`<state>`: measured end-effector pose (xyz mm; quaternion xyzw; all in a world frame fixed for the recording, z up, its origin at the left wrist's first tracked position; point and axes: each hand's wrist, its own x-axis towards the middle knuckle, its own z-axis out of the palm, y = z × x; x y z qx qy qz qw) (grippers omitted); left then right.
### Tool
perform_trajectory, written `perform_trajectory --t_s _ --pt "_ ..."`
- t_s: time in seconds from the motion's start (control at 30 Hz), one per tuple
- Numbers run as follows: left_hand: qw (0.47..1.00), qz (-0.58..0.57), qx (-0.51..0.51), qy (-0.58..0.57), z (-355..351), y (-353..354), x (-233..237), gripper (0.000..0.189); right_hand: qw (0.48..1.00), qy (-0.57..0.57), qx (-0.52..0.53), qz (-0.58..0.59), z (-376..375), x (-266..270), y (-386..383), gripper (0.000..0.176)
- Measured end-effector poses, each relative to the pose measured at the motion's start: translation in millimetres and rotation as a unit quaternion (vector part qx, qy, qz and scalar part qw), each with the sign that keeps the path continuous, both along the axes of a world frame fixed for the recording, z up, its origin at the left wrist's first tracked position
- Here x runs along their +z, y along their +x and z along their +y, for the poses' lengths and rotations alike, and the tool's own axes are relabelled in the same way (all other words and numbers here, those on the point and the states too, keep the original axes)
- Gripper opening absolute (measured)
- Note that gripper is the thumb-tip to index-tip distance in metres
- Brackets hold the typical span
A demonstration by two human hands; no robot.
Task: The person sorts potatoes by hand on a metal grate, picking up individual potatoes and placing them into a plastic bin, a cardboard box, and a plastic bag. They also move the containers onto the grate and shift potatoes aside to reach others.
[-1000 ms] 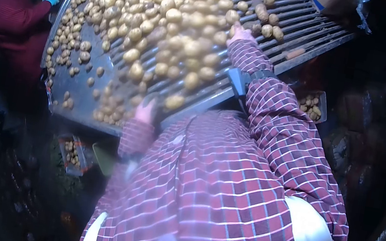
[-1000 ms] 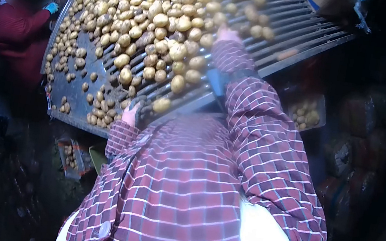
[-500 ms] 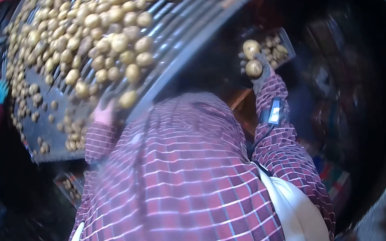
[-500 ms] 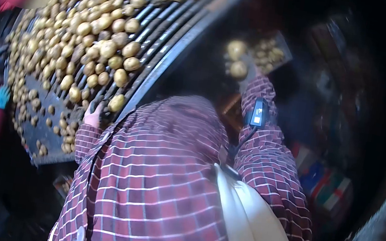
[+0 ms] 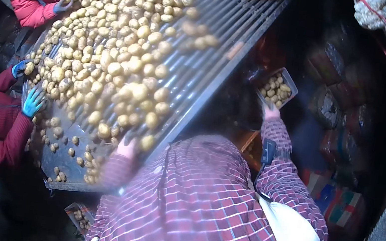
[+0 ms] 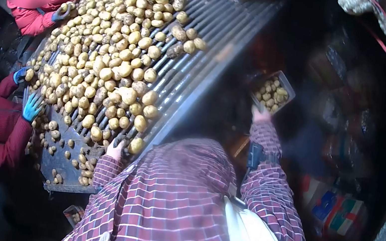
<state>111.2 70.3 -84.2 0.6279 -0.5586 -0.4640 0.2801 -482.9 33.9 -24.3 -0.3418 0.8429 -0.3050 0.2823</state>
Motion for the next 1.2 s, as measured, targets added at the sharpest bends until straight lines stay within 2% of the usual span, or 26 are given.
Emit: perform_trajectory --t_s 0.03,0.07,0.13,0.17,0.2,0.23,0.27,0.3,0.33,0.37,0.4,0.47,0.5,0.53,0.6,0.63,0.67,0.73,0.83,0.9,0.93,0.97,1.03,1.1,1.17,1.2 --pt "0.996 0.062 0.039 0.049 1.7 0.7 -5.1 0.028 0.985 -0.160 0.063 -0.029 -38.3 -7.3 15.7 0.034" --pt "0.984 0.124 0.085 0.095 2.1 -1.3 -3.2 0.027 0.974 -0.193 0.113 -0.034 -77.8 18.9 50.6 0.031" --pt "0.960 0.196 0.149 0.132 5.8 -3.4 -14.0 0.026 0.969 -0.114 0.220 0.018 -133.4 93.7 134.2 0.030" --pt "0.951 0.217 0.168 0.140 9.5 -0.7 -19.8 0.025 0.948 -0.149 0.259 -0.105 -157.0 95.3 168.3 0.031" --pt "0.945 0.236 0.180 0.139 12.7 -0.2 -19.8 0.025 0.931 -0.156 0.322 -0.074 -177.7 91.8 202.0 0.032" --pt "0.938 0.253 0.192 0.138 14.8 -1.5 -19.2 0.024 0.896 -0.130 0.396 -0.155 -187.3 102.7 241.5 0.037" --pt "0.927 0.278 0.207 0.140 16.1 -2.1 -14.8 0.024 0.898 -0.079 0.423 -0.094 -189.4 113.3 282.0 0.040" --pt "0.908 0.297 0.250 0.155 12.5 -18.1 32.7 0.026 0.836 -0.129 0.530 -0.053 -198.7 90.0 310.7 0.042" --pt "0.887 0.315 0.294 0.167 8.6 -34.2 80.5 0.027 0.803 -0.108 0.582 0.077 -192.0 98.4 349.3 0.045" --pt "0.881 0.326 0.297 0.170 11.2 -29.5 67.9 0.029 0.723 -0.056 0.659 0.200 -183.1 106.4 377.5 0.049" --pt "0.970 0.127 0.195 0.073 24.9 -16.2 23.1 0.030 0.616 -0.026 0.726 0.305 -174.2 114.3 405.7 0.054" --pt "0.983 0.049 0.171 0.050 29.7 -11.8 18.9 0.030 0.588 0.030 0.762 0.267 -149.0 109.9 421.9 0.053" --pt "0.941 0.179 0.259 0.125 19.2 -26.3 78.0 0.030 0.580 0.026 0.765 0.279 -141.0 117.6 420.1 0.051" --pt "0.868 0.306 0.340 0.194 11.9 -32.1 108.7 0.029 0.568 0.039 0.771 0.284 -143.6 121.6 416.8 0.049" --pt "0.856 0.335 0.358 0.162 17.8 -27.2 82.6 0.029 0.543 0.075 0.784 0.293 -144.5 124.3 396.7 0.044" --pt "0.850 0.351 0.365 0.148 22.1 -27.9 72.0 0.029 0.566 0.040 0.770 0.291 -144.1 122.8 381.0 0.039" --pt "0.857 0.331 0.348 0.187 25.7 -26.8 102.4 0.029 0.591 0.013 0.749 0.300 -137.4 140.0 362.4 0.034" --pt "0.851 0.342 0.357 0.174 23.8 -27.4 88.4 0.031 0.618 -0.036 0.719 0.316 -151.9 111.6 319.9 0.028" --pt "0.854 0.337 0.351 0.185 18.1 -27.2 85.8 0.032 0.629 -0.093 0.693 0.340 -155.2 113.8 274.3 0.030" --pt "0.851 0.344 0.344 0.195 15.0 -28.8 96.5 0.033 0.714 -0.106 0.633 0.279 -172.1 103.6 258.6 0.034" --pt "0.850 0.349 0.343 0.195 13.5 -29.0 99.1 0.033 0.784 -0.103 0.577 0.206 -183.6 107.0 259.6 0.035" --pt "0.849 0.354 0.343 0.193 12.8 -28.1 100.3 0.033 0.826 -0.084 0.511 0.222 -193.9 108.8 268.0 0.038" --pt "0.847 0.366 0.338 0.186 13.9 -28.5 84.3 0.034 0.876 -0.071 0.462 0.122 -204.5 144.2 306.2 0.046" --pt "0.853 0.367 0.324 0.180 18.8 -23.0 76.8 0.034 0.828 -0.108 0.537 0.122 -243.6 95.6 329.8 0.054" --pt "0.852 0.344 0.356 0.169 18.9 -27.6 72.4 0.033 0.784 -0.143 0.586 0.145 -247.0 80.3 373.1 0.064" --pt "0.851 0.324 0.376 0.169 18.8 -29.6 72.4 0.032 0.756 -0.133 0.599 0.228 -239.4 74.1 392.1 0.063"
